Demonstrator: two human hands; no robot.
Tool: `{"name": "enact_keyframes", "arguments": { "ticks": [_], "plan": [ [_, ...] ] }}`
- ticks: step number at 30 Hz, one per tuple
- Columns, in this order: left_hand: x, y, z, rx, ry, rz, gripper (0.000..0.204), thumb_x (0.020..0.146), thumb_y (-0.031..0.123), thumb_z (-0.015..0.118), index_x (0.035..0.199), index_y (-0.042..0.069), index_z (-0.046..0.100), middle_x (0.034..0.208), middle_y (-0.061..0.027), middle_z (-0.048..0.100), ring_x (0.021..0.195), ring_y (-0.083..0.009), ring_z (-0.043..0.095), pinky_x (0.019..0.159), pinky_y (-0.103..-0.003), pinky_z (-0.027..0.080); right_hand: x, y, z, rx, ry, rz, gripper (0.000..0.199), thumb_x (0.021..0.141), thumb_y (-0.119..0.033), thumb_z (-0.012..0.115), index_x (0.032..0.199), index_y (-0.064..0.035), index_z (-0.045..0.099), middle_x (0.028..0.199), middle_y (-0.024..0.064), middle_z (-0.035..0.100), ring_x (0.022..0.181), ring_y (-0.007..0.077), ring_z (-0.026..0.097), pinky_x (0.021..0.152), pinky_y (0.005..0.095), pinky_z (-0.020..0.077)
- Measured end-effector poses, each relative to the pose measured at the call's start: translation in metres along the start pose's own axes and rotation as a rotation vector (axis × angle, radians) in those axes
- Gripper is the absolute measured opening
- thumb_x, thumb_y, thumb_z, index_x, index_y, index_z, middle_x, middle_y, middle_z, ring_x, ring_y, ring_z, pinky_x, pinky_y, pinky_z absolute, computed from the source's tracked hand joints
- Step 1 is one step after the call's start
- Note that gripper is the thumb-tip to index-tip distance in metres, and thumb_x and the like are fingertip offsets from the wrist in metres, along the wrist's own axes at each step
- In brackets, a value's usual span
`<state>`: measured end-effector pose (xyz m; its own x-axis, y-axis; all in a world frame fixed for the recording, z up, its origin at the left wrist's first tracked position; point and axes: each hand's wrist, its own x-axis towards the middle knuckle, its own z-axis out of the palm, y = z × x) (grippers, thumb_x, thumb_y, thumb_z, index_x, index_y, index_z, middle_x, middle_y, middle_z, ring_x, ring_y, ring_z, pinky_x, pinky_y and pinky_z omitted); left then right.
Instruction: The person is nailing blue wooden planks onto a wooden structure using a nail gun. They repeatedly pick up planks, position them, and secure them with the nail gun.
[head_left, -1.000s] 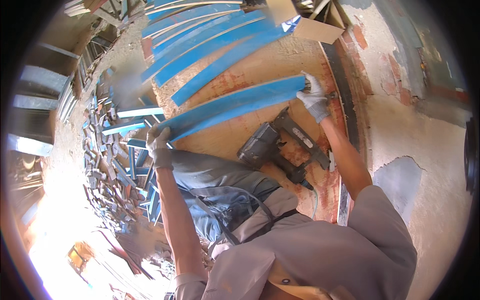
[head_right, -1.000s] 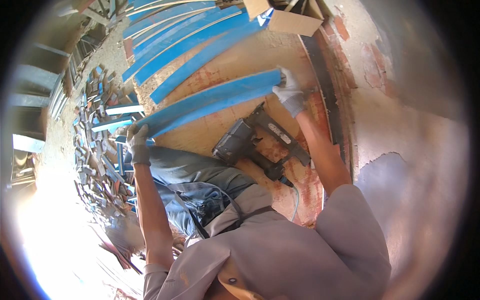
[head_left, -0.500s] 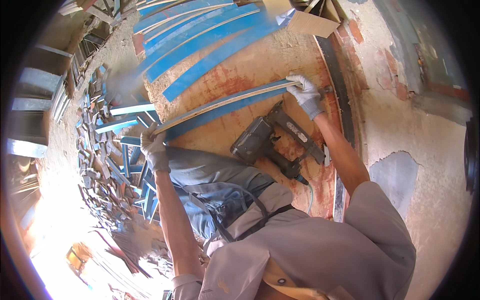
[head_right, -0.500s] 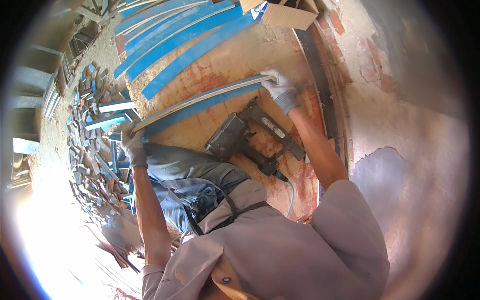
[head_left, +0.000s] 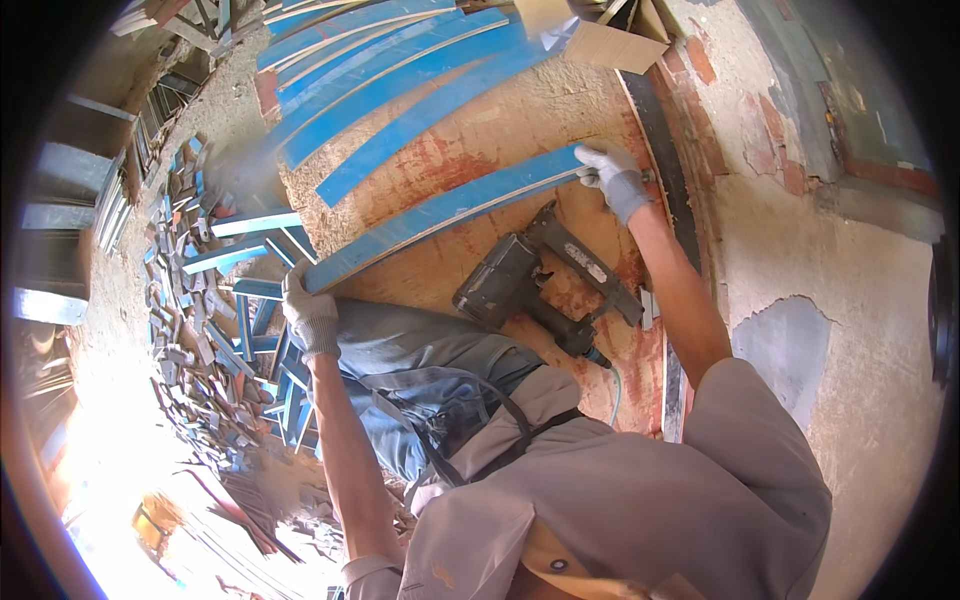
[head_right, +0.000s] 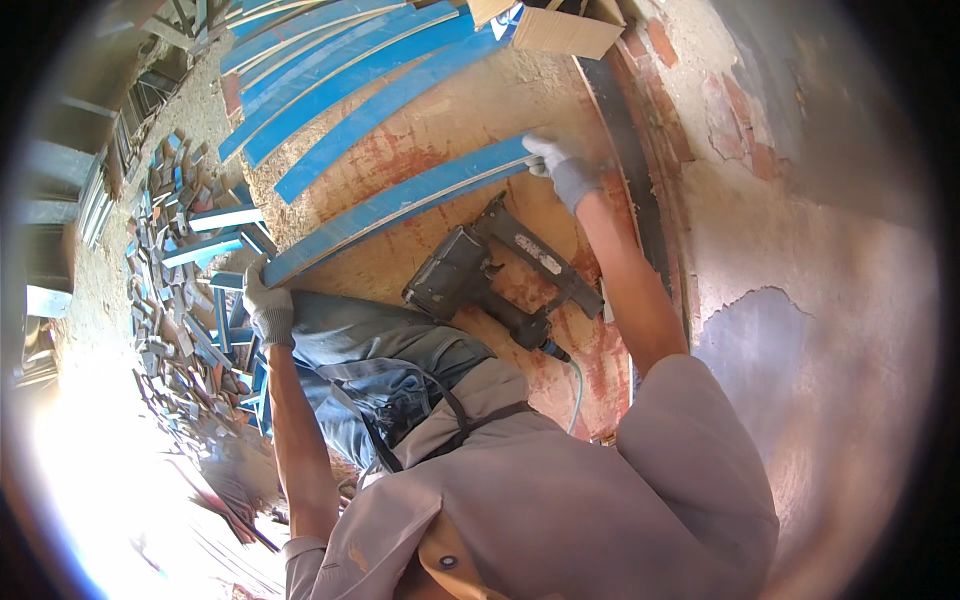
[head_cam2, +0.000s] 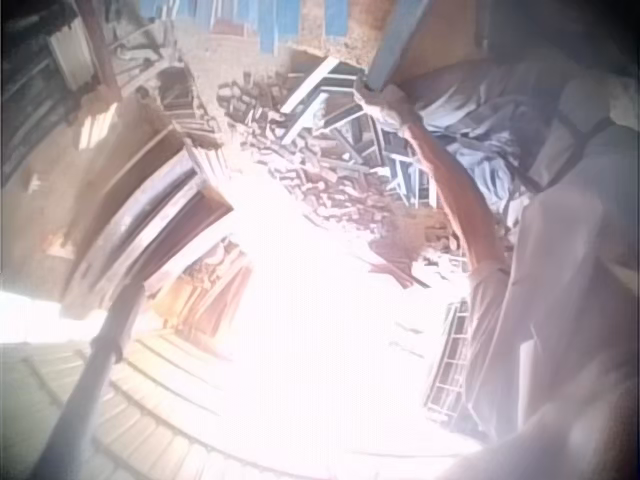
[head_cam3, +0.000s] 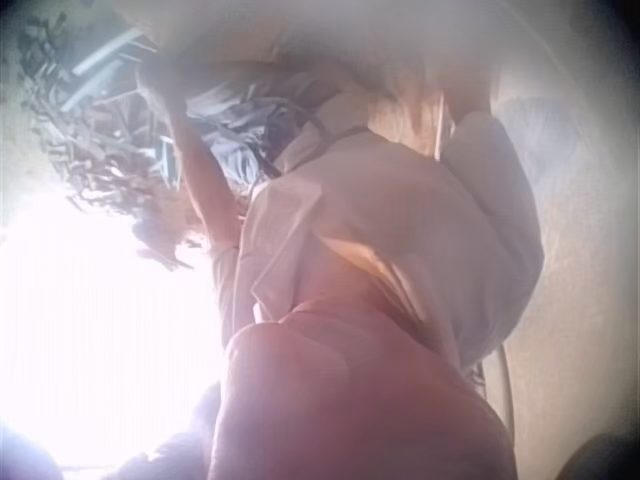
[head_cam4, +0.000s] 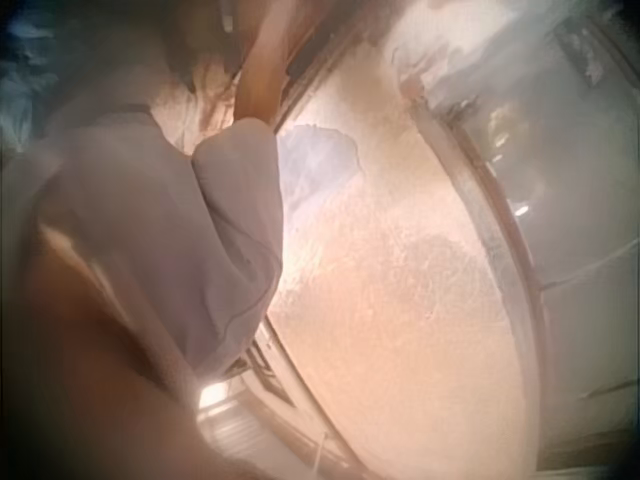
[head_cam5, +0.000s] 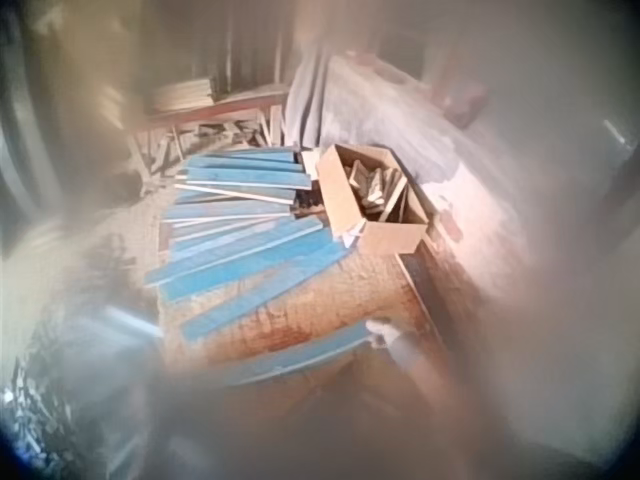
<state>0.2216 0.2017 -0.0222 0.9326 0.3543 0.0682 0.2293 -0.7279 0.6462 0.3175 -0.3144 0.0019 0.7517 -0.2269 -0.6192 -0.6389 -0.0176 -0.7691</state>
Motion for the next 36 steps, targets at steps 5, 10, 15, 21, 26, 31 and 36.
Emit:
{"name": "enact_keyframes", "arguments": {
  "ticks": [5, 10, 15, 21, 26, 31, 36],
  "plan": [
    [-0.004, 0.014, -0.002, -0.120, -0.011, -0.093, 0.031, 0.075, 0.002, 0.075, 0.106, 0.005, 0.072, 0.096, -0.0119, 0.066, 0.087, -0.0254, 0.068, 0.082, -0.036, 0.053, -0.011, 0.013, -0.041, 0.582, -0.168, -0.143, 0.015, 0.092, -0.015, 0.070, 0.103, -0.0046, 0.068, 0.100, 0.0069, 0.067, 0.090, 0.0179, 0.062, 0.071, 0.0335, 0.0541],
    [-0.001, 0.005, 0.001, -0.153, -0.046, -0.140, 0.030, 0.076, 0.009, 0.079, 0.105, 0.005, 0.074, 0.093, -0.0095, 0.067, 0.082, -0.0201, 0.067, 0.076, -0.034, 0.053, -0.006, 0.034, -0.147, 0.697, -0.013, -0.250, 0.019, 0.095, -0.013, 0.066, 0.111, -0.0035, 0.065, 0.103, 0.0090, 0.068, 0.097, 0.0222, 0.064, 0.078, 0.0367, 0.0553],
    [-0.013, 0.011, -0.001, -0.289, -0.004, -0.097, 0.028, 0.085, 0.013, 0.078, 0.109, 0.001, 0.073, 0.097, -0.0088, 0.071, 0.085, -0.0149, 0.066, 0.079, -0.029, 0.052, -0.017, 0.054, -0.186, 0.688, 0.212, -0.232, 0.019, 0.095, -0.014, 0.066, 0.112, -0.0049, 0.063, 0.107, 0.0097, 0.068, 0.097, 0.0240, 0.064, 0.079, 0.0392, 0.0557],
    [-0.005, 0.008, -0.003, -0.302, -0.007, -0.267, 0.038, 0.085, 0.012, 0.077, 0.117, -0.004, 0.067, 0.099, -0.0093, 0.072, 0.086, -0.0149, 0.065, 0.079, -0.027, 0.053, -0.028, 0.051, -0.125, 0.571, 0.122, -0.169, 0.034, 0.094, -0.022, 0.068, 0.124, -0.0064, 0.062, 0.105, 0.0077, 0.068, 0.091, 0.0211, 0.065, 0.074, 0.0362, 0.0560],
    [-0.005, 0.021, -0.003, -0.408, -0.001, -0.534, 0.033, 0.082, 0.014, 0.080, 0.107, -0.005, 0.069, 0.092, -0.0123, 0.071, 0.078, -0.0166, 0.066, 0.069, -0.027, 0.055, -0.051, 0.042, -0.049, 0.375, 0.200, -0.159, 0.027, 0.096, -0.016, 0.065, 0.118, -0.0008, 0.063, 0.096, 0.0096, 0.068, 0.079, 0.0197, 0.066, 0.065, 0.0352, 0.0599],
    [-0.008, 0.005, 0.004, -0.690, 0.077, -0.644, 0.017, 0.086, 0.007, 0.075, 0.100, -0.003, 0.072, 0.086, -0.0100, 0.071, 0.071, -0.0139, 0.065, 0.061, -0.024, 0.053, -0.055, 0.043, -0.019, 0.357, 0.211, -0.095, 0.030, 0.095, -0.013, 0.066, 0.121, 0.0020, 0.062, 0.094, 0.0110, 0.068, 0.075, 0.0191, 0.066, 0.061, 0.0323, 0.0597],
    [-0.003, -0.011, 0.003, -0.669, 0.055, -0.613, 0.012, 0.089, 0.005, 0.070, 0.098, -0.003, 0.073, 0.086, -0.0081, 0.071, 0.074, -0.0152, 0.068, 0.068, -0.025, 0.058, -0.048, 0.044, -0.012, 0.374, 0.254, -0.039, 0.026, 0.097, -0.013, 0.065, 0.119, 0.0003, 0.064, 0.093, 0.0101, 0.067, 0.076, 0.0190, 0.065, 0.063, 0.0330, 0.0610]
  ]
}}
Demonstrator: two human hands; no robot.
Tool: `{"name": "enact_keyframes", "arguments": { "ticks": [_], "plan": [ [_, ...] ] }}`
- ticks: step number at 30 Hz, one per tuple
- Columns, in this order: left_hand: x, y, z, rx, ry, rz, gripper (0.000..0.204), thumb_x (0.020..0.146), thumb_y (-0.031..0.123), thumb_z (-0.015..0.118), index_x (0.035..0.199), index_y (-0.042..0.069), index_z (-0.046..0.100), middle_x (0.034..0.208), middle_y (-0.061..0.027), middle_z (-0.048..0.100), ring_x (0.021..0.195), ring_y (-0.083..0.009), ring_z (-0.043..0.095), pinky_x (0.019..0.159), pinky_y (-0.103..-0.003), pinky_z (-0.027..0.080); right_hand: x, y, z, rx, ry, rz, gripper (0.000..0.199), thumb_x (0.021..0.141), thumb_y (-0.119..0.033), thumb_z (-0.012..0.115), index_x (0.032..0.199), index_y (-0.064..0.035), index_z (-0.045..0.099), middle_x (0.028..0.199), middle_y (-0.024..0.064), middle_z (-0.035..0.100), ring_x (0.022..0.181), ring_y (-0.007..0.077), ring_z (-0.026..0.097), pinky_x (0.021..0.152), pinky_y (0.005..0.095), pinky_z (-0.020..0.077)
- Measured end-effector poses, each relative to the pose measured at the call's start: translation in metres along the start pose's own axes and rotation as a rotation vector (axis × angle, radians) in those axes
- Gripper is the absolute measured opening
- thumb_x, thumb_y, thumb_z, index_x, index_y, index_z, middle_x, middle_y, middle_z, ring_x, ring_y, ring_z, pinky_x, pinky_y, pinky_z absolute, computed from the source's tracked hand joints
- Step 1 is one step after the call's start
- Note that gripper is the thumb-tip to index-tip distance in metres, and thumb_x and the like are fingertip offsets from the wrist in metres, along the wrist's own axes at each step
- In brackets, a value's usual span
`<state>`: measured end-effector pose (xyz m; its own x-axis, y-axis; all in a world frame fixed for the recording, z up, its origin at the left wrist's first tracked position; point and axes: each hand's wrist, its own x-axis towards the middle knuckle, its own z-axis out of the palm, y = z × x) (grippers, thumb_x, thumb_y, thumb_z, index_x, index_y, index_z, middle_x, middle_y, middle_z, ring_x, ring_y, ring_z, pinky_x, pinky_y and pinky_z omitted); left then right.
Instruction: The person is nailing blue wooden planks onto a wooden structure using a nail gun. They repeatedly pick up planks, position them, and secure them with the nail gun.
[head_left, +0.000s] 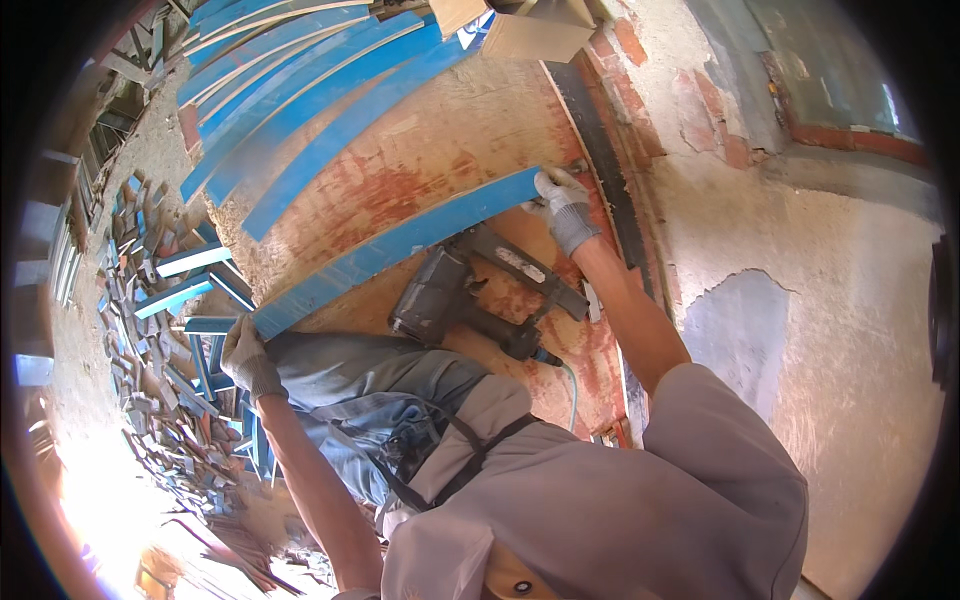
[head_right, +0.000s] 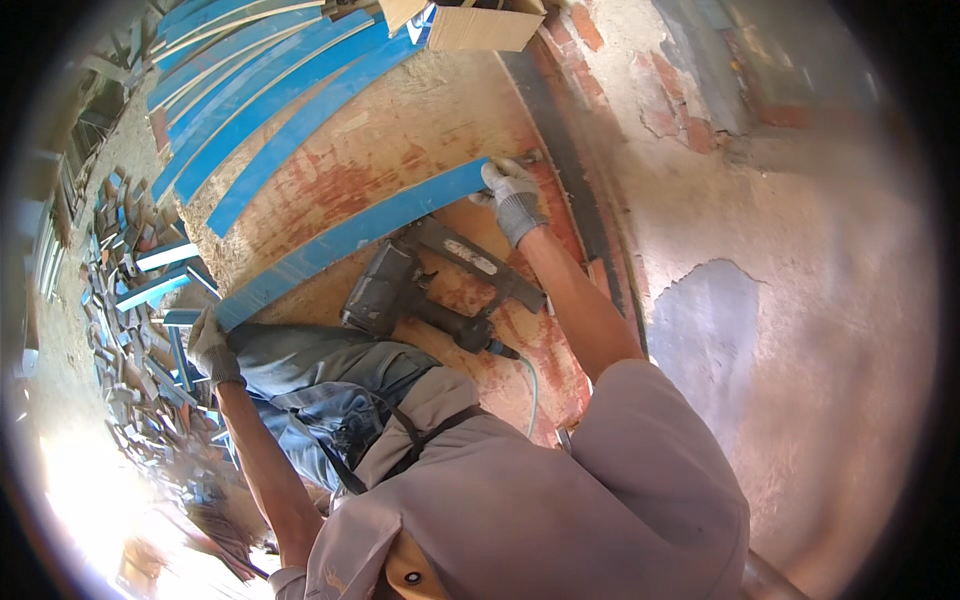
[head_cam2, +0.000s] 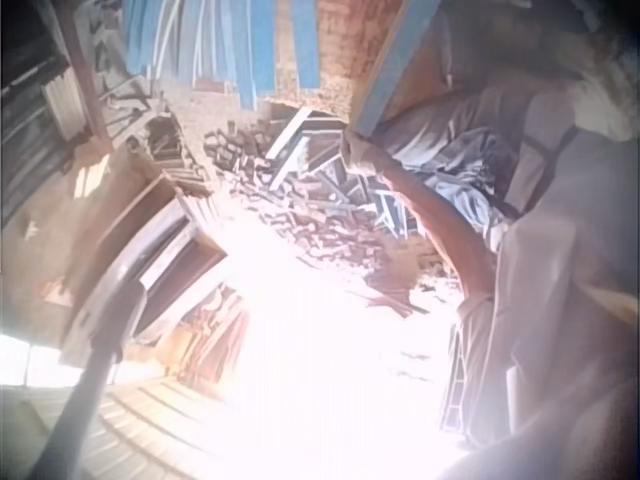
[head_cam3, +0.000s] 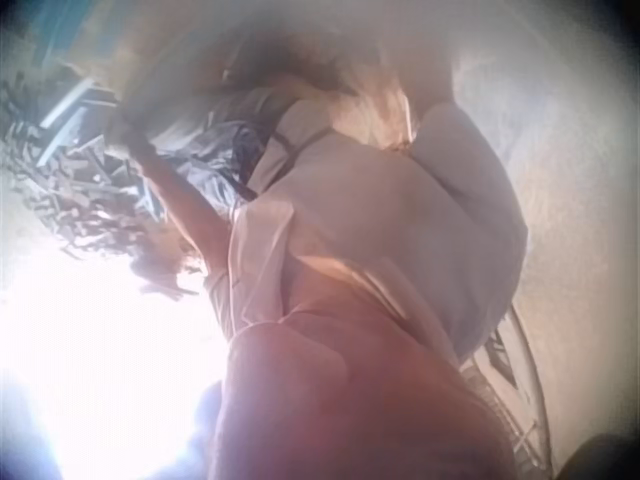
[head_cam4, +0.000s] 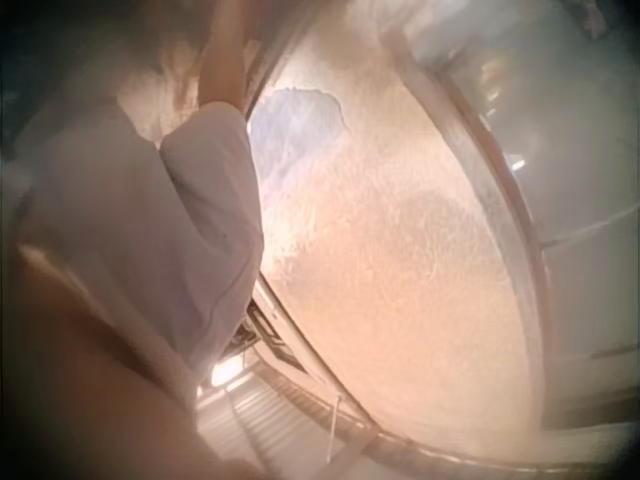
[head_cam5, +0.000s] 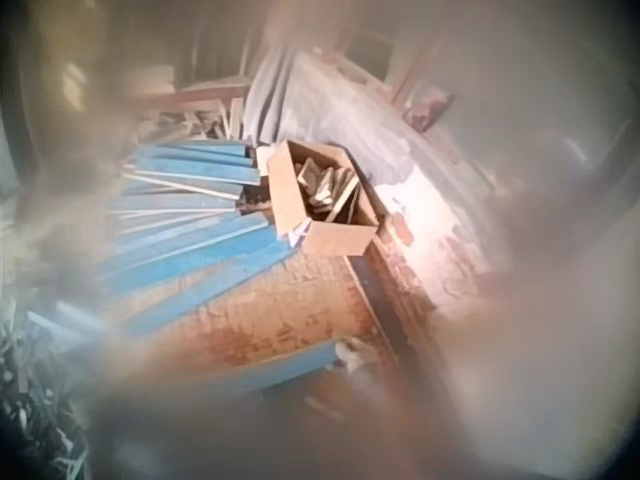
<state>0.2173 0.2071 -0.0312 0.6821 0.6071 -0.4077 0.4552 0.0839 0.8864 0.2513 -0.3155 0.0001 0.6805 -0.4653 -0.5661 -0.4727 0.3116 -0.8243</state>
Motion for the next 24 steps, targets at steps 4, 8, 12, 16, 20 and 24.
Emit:
{"name": "enact_keyframes", "arguments": {
  "ticks": [4, 8, 12, 16, 20, 24],
  "plan": [
    [-0.010, 0.011, 0.008, -0.012, -0.001, -0.023, 0.016, 0.090, 0.008, 0.068, 0.101, -0.002, 0.072, 0.091, -0.0083, 0.071, 0.077, -0.0151, 0.068, 0.068, -0.025, 0.056, 0.002, 0.009, 0.003, 0.021, -0.039, -0.003, 0.024, 0.097, -0.013, 0.064, 0.117, -0.0006, 0.065, 0.092, 0.0087, 0.067, 0.075, 0.0176, 0.065, 0.065, 0.0319, 0.0615],
    [-0.015, 0.019, 0.001, -0.043, -0.017, -0.095, 0.026, 0.092, 0.015, 0.067, 0.111, -0.003, 0.070, 0.099, -0.0089, 0.071, 0.085, -0.0182, 0.067, 0.074, -0.029, 0.056, -0.006, 0.009, 0.011, -0.040, -0.061, -0.088, 0.026, 0.096, -0.013, 0.065, 0.117, 0.0015, 0.065, 0.092, 0.0080, 0.068, 0.074, 0.0154, 0.066, 0.063, 0.0292, 0.0618],
    [-0.041, 0.033, 0.011, 0.061, -0.088, 0.028, 0.036, 0.090, 0.016, 0.074, 0.116, -0.008, 0.067, 0.101, -0.0094, 0.069, 0.084, -0.0152, 0.065, 0.075, -0.027, 0.055, -0.017, 0.000, 0.020, -0.144, -0.082, -0.113, 0.031, 0.095, -0.014, 0.066, 0.120, 0.0050, 0.063, 0.096, 0.0095, 0.069, 0.072, 0.0143, 0.067, 0.062, 0.0253, 0.0617],
    [-0.035, 0.021, 0.006, 0.101, -0.043, 0.055, 0.036, 0.087, 0.009, 0.075, 0.116, -0.010, 0.066, 0.101, -0.0125, 0.070, 0.084, -0.0157, 0.066, 0.074, -0.026, 0.055, -0.021, -0.002, 0.027, -0.241, -0.075, -0.104, 0.035, 0.096, -0.017, 0.066, 0.124, 0.0044, 0.063, 0.103, 0.0096, 0.069, 0.080, 0.0139, 0.068, 0.066, 0.0250, 0.0616],
    [-0.028, 0.019, 0.006, 0.052, -0.060, -0.016, 0.036, 0.086, 0.006, 0.075, 0.117, -0.009, 0.065, 0.101, -0.0132, 0.070, 0.084, -0.0164, 0.067, 0.074, -0.026, 0.055, -0.005, 0.013, 0.008, -0.280, -0.053, -0.178, 0.034, 0.094, -0.016, 0.069, 0.121, 0.0048, 0.064, 0.100, 0.0100, 0.070, 0.076, 0.0141, 0.068, 0.066, 0.0261, 0.0614],
    [-0.024, 0.010, -0.001, 0.027, -0.059, -0.014, 0.035, 0.084, 0.006, 0.076, 0.116, -0.007, 0.066, 0.101, -0.0130, 0.070, 0.085, -0.0166, 0.066, 0.076, -0.027, 0.055, -0.005, 0.017, 0.009, -0.236, -0.033, -0.168, 0.035, 0.091, -0.013, 0.073, 0.121, 0.0043, 0.065, 0.099, 0.0117, 0.071, 0.074, 0.0157, 0.068, 0.065, 0.0275, 0.0608]
  ]
}}
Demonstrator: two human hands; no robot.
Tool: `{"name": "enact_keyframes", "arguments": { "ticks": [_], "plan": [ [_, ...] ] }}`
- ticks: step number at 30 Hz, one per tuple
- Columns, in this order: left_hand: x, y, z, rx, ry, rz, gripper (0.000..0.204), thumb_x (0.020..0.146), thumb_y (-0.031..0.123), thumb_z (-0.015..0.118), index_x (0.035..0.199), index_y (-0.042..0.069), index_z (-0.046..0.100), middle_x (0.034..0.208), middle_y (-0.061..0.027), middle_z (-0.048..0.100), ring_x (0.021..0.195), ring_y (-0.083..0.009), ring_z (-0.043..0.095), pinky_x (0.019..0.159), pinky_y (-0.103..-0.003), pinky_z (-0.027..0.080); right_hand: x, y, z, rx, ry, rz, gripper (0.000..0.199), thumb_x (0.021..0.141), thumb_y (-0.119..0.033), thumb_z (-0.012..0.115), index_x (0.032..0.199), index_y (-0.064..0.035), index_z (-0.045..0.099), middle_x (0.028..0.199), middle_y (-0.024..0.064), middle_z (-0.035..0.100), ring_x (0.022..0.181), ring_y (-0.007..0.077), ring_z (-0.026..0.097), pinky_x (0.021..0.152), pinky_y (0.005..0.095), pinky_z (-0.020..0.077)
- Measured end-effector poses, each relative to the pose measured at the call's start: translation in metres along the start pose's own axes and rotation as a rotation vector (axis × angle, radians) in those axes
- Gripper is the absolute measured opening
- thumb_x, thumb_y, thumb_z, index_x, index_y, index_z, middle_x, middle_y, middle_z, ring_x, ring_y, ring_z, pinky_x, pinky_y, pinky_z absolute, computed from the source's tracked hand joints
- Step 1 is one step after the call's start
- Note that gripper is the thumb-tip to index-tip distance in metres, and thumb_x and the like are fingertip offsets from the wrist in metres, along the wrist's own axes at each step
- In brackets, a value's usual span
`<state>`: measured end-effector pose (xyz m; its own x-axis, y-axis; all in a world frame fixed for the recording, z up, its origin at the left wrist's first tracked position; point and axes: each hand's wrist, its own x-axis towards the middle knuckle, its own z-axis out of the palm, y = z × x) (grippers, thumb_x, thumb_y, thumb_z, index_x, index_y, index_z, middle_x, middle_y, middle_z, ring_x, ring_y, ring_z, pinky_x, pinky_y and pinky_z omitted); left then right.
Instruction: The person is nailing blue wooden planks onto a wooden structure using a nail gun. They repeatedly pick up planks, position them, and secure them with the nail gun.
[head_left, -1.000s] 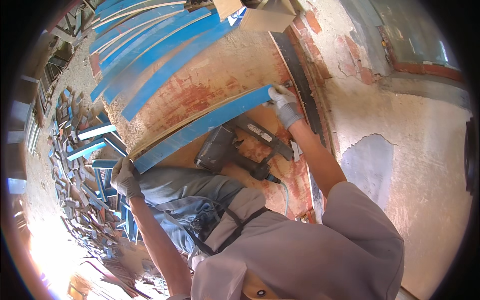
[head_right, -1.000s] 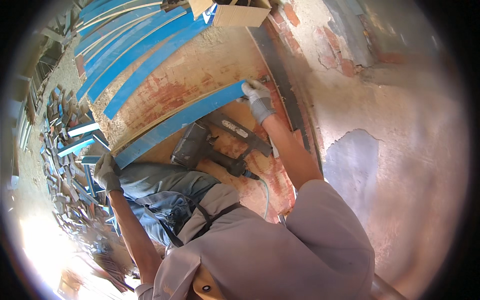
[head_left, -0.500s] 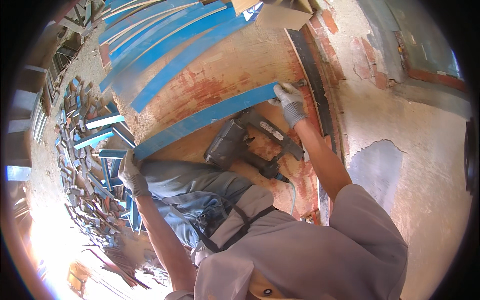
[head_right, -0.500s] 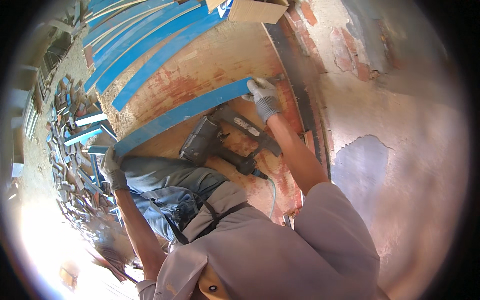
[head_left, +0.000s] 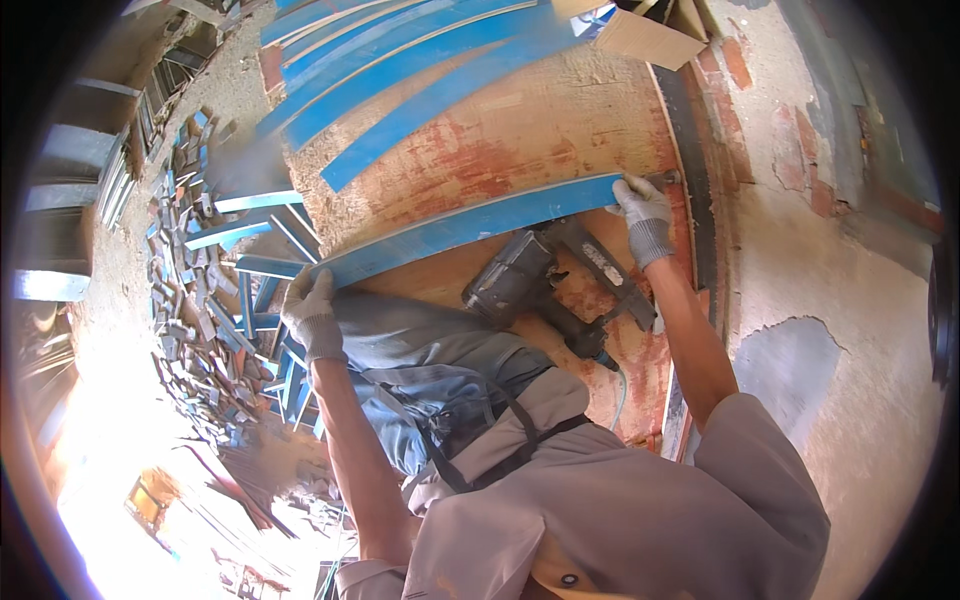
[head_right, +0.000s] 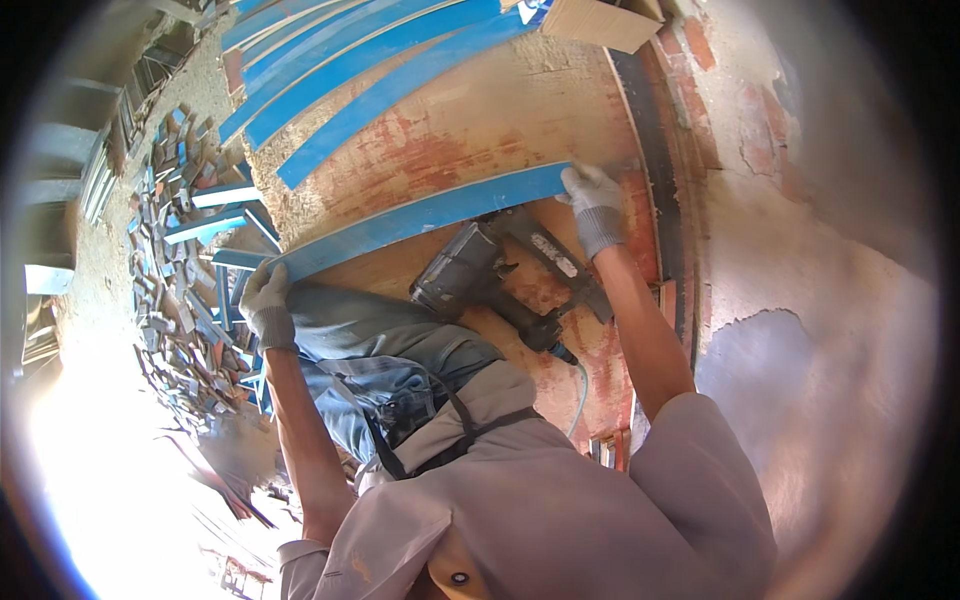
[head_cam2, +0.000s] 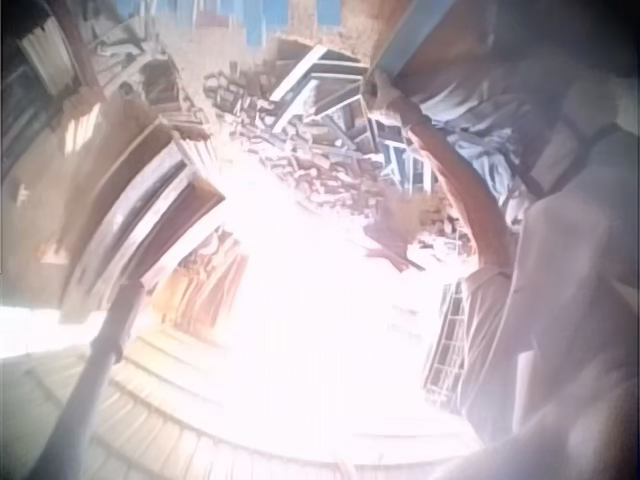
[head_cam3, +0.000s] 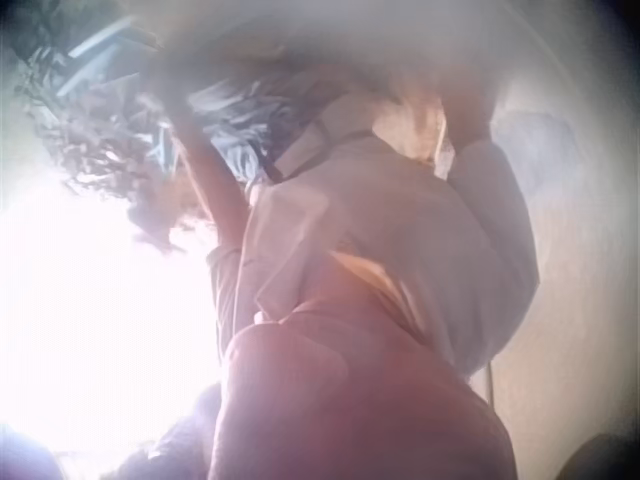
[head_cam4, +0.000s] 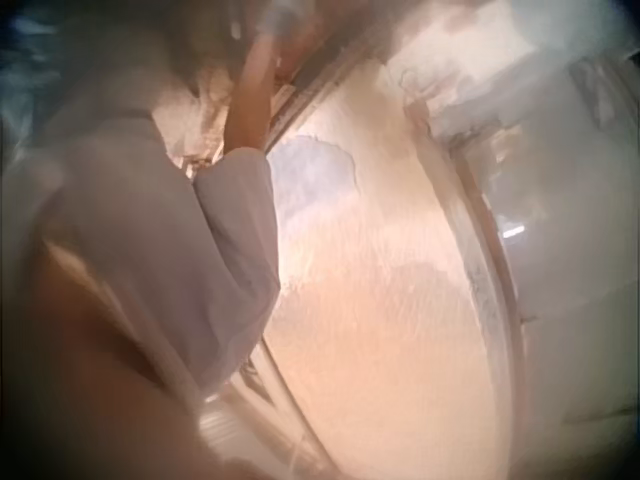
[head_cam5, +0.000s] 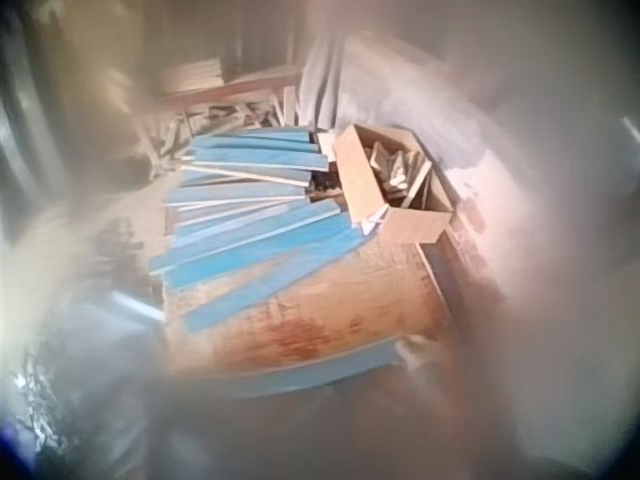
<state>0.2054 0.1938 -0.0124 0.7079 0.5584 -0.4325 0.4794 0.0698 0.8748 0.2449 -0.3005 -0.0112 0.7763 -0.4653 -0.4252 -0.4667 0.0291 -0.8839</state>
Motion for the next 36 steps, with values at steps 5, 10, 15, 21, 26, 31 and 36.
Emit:
{"name": "enact_keyframes", "arguments": {
  "ticks": [5, 10, 15, 21, 26, 31, 36],
  "plan": [
    [-0.003, 0.005, 0.004, 0.006, 0.028, -0.048, 0.034, 0.085, 0.004, 0.075, 0.116, -0.008, 0.066, 0.104, -0.0153, 0.070, 0.089, -0.0193, 0.068, 0.081, -0.030, 0.056, 0.001, 0.000, -0.004, -0.006, 0.016, 0.043, 0.035, 0.091, -0.014, 0.073, 0.120, 0.0040, 0.066, 0.099, 0.0105, 0.071, 0.076, 0.0151, 0.068, 0.066, 0.0269, 0.0604],
    [-0.011, 0.019, 0.007, -0.077, -0.008, -0.078, 0.033, 0.086, 0.001, 0.072, 0.117, -0.008, 0.065, 0.109, -0.0163, 0.068, 0.092, -0.0218, 0.068, 0.083, -0.032, 0.058, 0.004, -0.005, -0.002, -0.014, 0.011, 0.020, 0.032, 0.090, -0.013, 0.074, 0.117, 0.0036, 0.067, 0.102, 0.0105, 0.070, 0.077, 0.0137, 0.067, 0.066, 0.0257, 0.0601],
    [0.002, 0.010, 0.001, -0.089, -0.042, -0.055, 0.035, 0.087, 0.002, 0.071, 0.120, -0.007, 0.064, 0.111, -0.0150, 0.067, 0.095, -0.0222, 0.067, 0.084, -0.032, 0.057, 0.013, -0.004, -0.001, -0.043, -0.038, -0.014, 0.030, 0.091, -0.009, 0.071, 0.118, 0.0031, 0.067, 0.105, 0.0110, 0.070, 0.080, 0.0136, 0.067, 0.067, 0.0256, 0.0602],
    [0.002, 0.007, -0.004, -0.035, -0.077, 0.019, 0.034, 0.089, 0.003, 0.070, 0.121, -0.008, 0.064, 0.109, -0.0132, 0.068, 0.095, -0.0201, 0.066, 0.084, -0.031, 0.057, 0.005, -0.008, 0.010, 0.056, -0.033, -0.075, 0.029, 0.091, -0.009, 0.070, 0.117, 0.0031, 0.068, 0.099, 0.0086, 0.071, 0.072, 0.0120, 0.065, 0.065, 0.0235, 0.0565],
    [0.003, 0.014, -0.001, 0.010, -0.078, -0.015, 0.034, 0.091, 0.007, 0.070, 0.121, -0.006, 0.065, 0.108, -0.0118, 0.069, 0.094, -0.0177, 0.066, 0.082, -0.030, 0.057, 0.006, -0.005, 0.008, 0.056, -0.021, -0.014, 0.029, 0.093, -0.007, 0.068, 0.119, 0.0043, 0.066, 0.106, 0.0090, 0.070, 0.080, 0.0119, 0.067, 0.067, 0.0264, 0.0596],
    [0.005, 0.015, 0.000, 0.072, -0.049, -0.035, 0.033, 0.092, 0.011, 0.071, 0.121, -0.004, 0.066, 0.112, -0.0099, 0.069, 0.093, -0.0159, 0.066, 0.079, -0.028, 0.056, 0.004, -0.011, 0.013, 0.068, -0.016, 0.002, 0.028, 0.092, -0.004, 0.068, 0.119, 0.0044, 0.066, 0.100, 0.0084, 0.072, 0.075, 0.0115, 0.066, 0.065, 0.0258, 0.0575],
    [0.005, 0.022, 0.002, 0.100, -0.061, -0.035, 0.035, 0.092, 0.011, 0.071, 0.123, -0.005, 0.066, 0.113, -0.0112, 0.068, 0.094, -0.0168, 0.066, 0.080, -0.028, 0.056, 0.006, -0.009, 0.013, 0.099, 0.013, 0.039, 0.024, 0.091, -0.003, 0.069, 0.114, 0.0048, 0.067, 0.098, 0.0095, 0.072, 0.072, 0.0122, 0.065, 0.064, 0.0272, 0.0571]
  ]
}}
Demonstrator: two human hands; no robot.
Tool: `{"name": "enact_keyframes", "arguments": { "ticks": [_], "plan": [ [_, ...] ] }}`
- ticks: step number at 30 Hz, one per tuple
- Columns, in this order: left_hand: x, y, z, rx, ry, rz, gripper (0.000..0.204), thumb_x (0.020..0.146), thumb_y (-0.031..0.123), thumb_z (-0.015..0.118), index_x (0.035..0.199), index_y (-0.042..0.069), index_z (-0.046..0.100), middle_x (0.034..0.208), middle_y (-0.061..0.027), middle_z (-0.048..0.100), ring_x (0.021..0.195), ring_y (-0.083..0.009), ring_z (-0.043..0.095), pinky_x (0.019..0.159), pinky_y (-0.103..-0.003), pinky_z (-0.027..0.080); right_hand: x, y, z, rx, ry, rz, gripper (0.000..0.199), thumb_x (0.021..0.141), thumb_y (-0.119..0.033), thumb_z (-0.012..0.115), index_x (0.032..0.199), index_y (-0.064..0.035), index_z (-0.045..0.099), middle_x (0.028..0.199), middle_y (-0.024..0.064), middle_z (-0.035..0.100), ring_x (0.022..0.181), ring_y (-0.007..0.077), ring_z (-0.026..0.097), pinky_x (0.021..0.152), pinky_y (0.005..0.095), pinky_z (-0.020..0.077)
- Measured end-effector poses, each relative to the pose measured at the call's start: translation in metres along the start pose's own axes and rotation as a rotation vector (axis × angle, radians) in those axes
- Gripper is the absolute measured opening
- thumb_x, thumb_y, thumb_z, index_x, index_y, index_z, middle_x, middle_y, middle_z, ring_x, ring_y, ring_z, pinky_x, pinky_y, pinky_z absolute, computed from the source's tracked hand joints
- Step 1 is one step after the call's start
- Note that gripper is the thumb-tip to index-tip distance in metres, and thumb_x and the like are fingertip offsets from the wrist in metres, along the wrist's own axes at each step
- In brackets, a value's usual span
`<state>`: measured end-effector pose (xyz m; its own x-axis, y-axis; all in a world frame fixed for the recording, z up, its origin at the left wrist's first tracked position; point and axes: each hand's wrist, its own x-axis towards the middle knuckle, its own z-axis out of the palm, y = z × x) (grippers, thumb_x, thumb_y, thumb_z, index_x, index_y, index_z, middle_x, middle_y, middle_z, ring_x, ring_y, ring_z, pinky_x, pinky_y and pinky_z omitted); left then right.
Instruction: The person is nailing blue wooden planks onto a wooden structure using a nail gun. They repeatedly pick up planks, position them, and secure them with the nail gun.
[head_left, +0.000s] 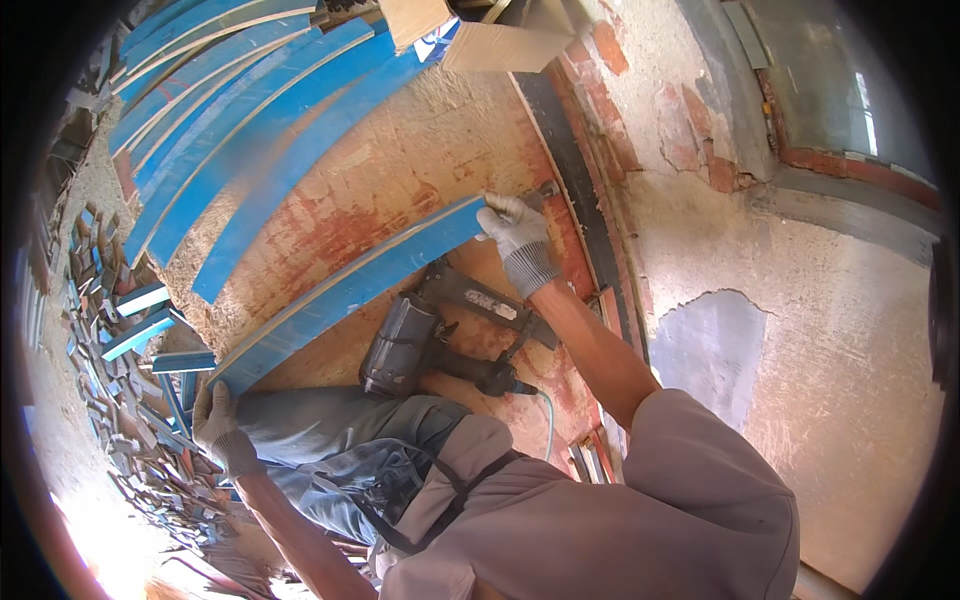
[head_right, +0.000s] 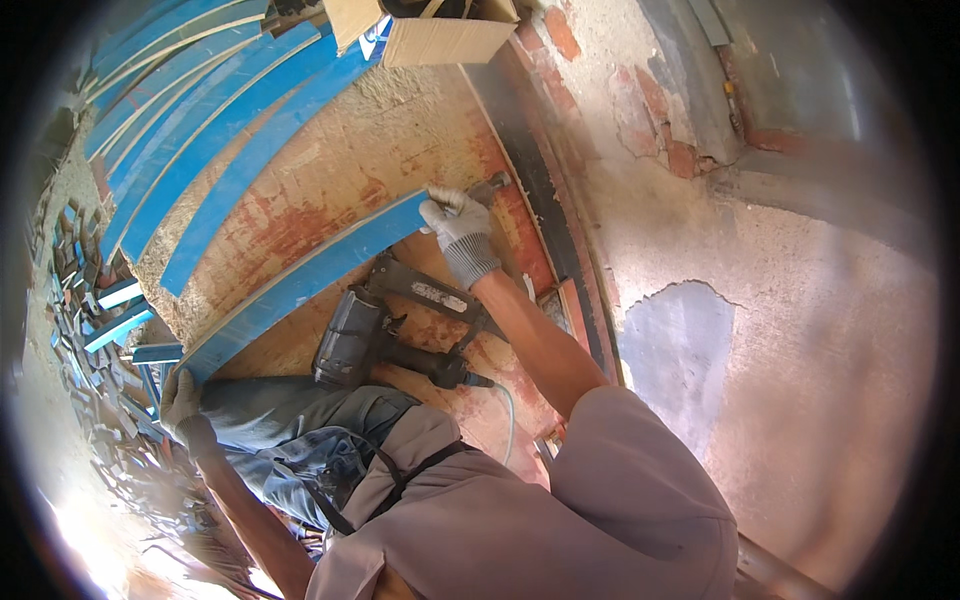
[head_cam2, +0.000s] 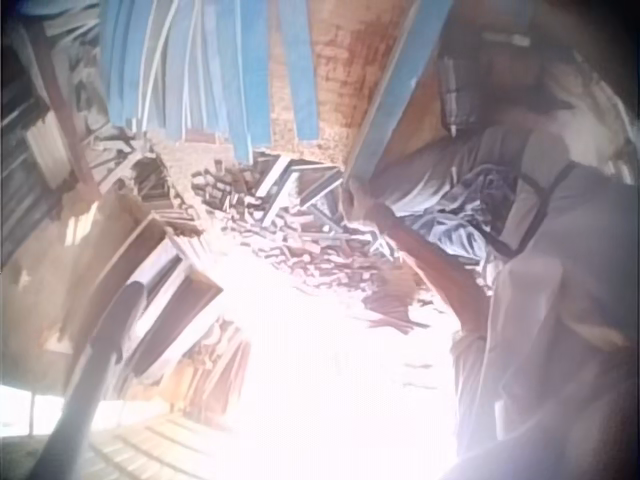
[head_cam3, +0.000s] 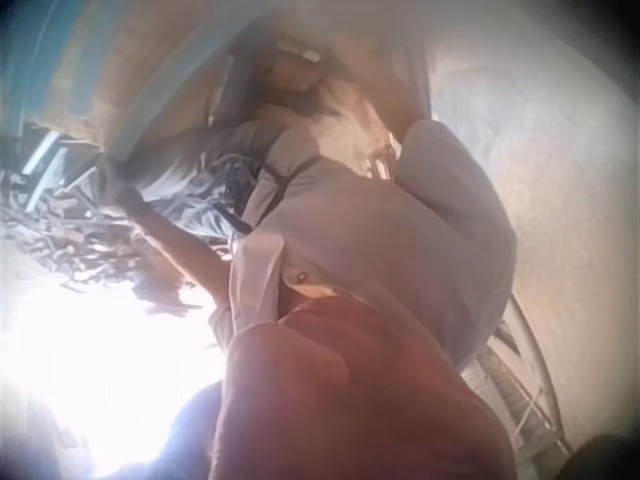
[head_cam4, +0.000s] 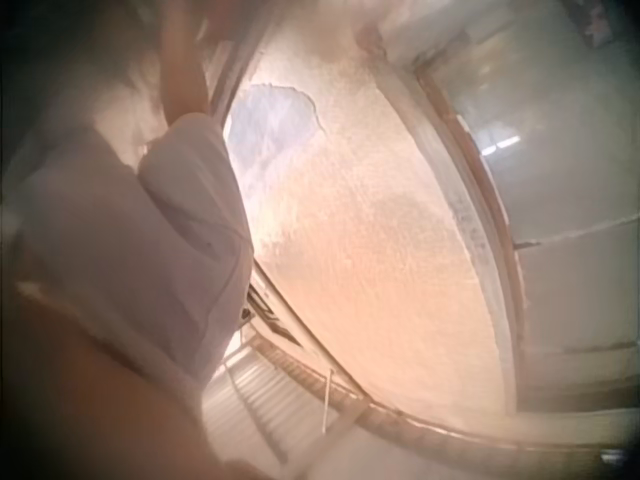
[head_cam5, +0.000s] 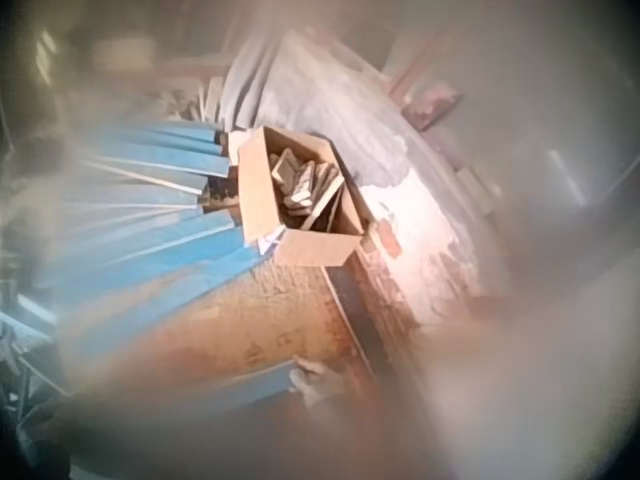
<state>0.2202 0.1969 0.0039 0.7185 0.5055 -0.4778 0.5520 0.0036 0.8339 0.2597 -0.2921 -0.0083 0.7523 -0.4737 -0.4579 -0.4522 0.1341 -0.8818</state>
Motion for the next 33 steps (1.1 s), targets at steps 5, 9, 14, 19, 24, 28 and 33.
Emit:
{"name": "enact_keyframes", "arguments": {
  "ticks": [5, 9, 14, 19, 24, 28, 33],
  "plan": [
    [0.002, -0.001, 0.002, 0.017, 0.029, 0.010, 0.032, 0.091, 0.010, 0.071, 0.118, -0.006, 0.066, 0.107, -0.0116, 0.069, 0.092, -0.0186, 0.066, 0.078, -0.030, 0.058, 0.003, -0.003, 0.002, -0.053, 0.046, 0.029, 0.022, 0.089, -0.002, 0.069, 0.109, 0.0049, 0.067, 0.094, 0.0102, 0.071, 0.070, 0.0116, 0.065, 0.060, 0.0258, 0.0575],
    [0.006, -0.003, -0.002, 0.071, 0.032, 0.022, 0.030, 0.091, 0.010, 0.071, 0.117, -0.006, 0.067, 0.106, -0.0108, 0.069, 0.090, -0.0181, 0.066, 0.078, -0.029, 0.058, 0.005, -0.001, 0.004, -0.033, 0.058, -0.001, 0.020, 0.088, -0.003, 0.070, 0.106, 0.0055, 0.068, 0.087, 0.0080, 0.070, 0.063, 0.0093, 0.062, 0.056, 0.0229, 0.0547],
    [0.007, 0.001, -0.001, 0.097, 0.018, 0.042, 0.032, 0.090, 0.011, 0.073, 0.117, -0.005, 0.069, 0.103, -0.0098, 0.071, 0.085, -0.0128, 0.064, 0.076, -0.025, 0.052, 0.009, -0.003, 0.001, -0.047, 0.026, -0.005, 0.018, 0.089, -0.004, 0.069, 0.104, 0.0058, 0.067, 0.081, 0.0054, 0.068, 0.059, 0.0082, 0.059, 0.053, 0.0219, 0.0520],
    [0.008, -0.002, -0.001, 0.148, 0.065, 0.058, 0.032, 0.090, 0.012, 0.072, 0.116, -0.006, 0.068, 0.103, -0.0098, 0.071, 0.088, -0.0150, 0.064, 0.082, -0.028, 0.051, 0.002, -0.021, 0.007, -0.230, 0.010, 0.032, 0.020, 0.088, -0.010, 0.072, 0.101, 0.0043, 0.067, 0.085, 0.0075, 0.069, 0.067, 0.0094, 0.064, 0.056, 0.0234, 0.0555],
    [0.007, 0.010, 0.011, 0.603, 0.141, 0.239, 0.039, 0.085, 0.014, 0.074, 0.119, -0.004, 0.066, 0.110, -0.0118, 0.070, 0.098, -0.0234, 0.065, 0.088, -0.036, 0.051, 0.006, -0.018, 0.009, -0.177, 0.050, 0.018, 0.019, 0.083, -0.012, 0.078, 0.091, 0.0016, 0.068, 0.071, 0.0030, 0.066, 0.057, 0.0070, 0.057, 0.051, 0.0224, 0.0484],
    [-0.031, 0.028, 0.085, 0.922, 0.145, 0.732, 0.063, 0.076, 0.030, 0.081, 0.130, 0.006, 0.059, 0.125, -0.0103, 0.064, 0.118, -0.0318, 0.059, 0.104, -0.045, 0.044, 0.006, -0.018, 0.009, -0.216, 0.067, 0.015, 0.018, 0.082, -0.013, 0.079, 0.088, 0.0010, 0.069, 0.075, 0.0043, 0.067, 0.061, 0.0079, 0.060, 0.053, 0.0224, 0.0518],
    [-0.061, 0.040, 0.186, 0.754, -0.394, 1.089, 0.064, 0.063, 0.035, 0.087, 0.115, 0.007, 0.063, 0.116, -0.0114, 0.065, 0.114, -0.0301, 0.059, 0.102, -0.046, 0.044, 0.006, -0.027, 0.010, -0.293, 0.036, 0.047, 0.022, 0.084, -0.015, 0.079, 0.093, 0.0024, 0.068, 0.080, 0.0062, 0.069, 0.066, 0.0095, 0.063, 0.056, 0.0229, 0.0559]
  ]
}}
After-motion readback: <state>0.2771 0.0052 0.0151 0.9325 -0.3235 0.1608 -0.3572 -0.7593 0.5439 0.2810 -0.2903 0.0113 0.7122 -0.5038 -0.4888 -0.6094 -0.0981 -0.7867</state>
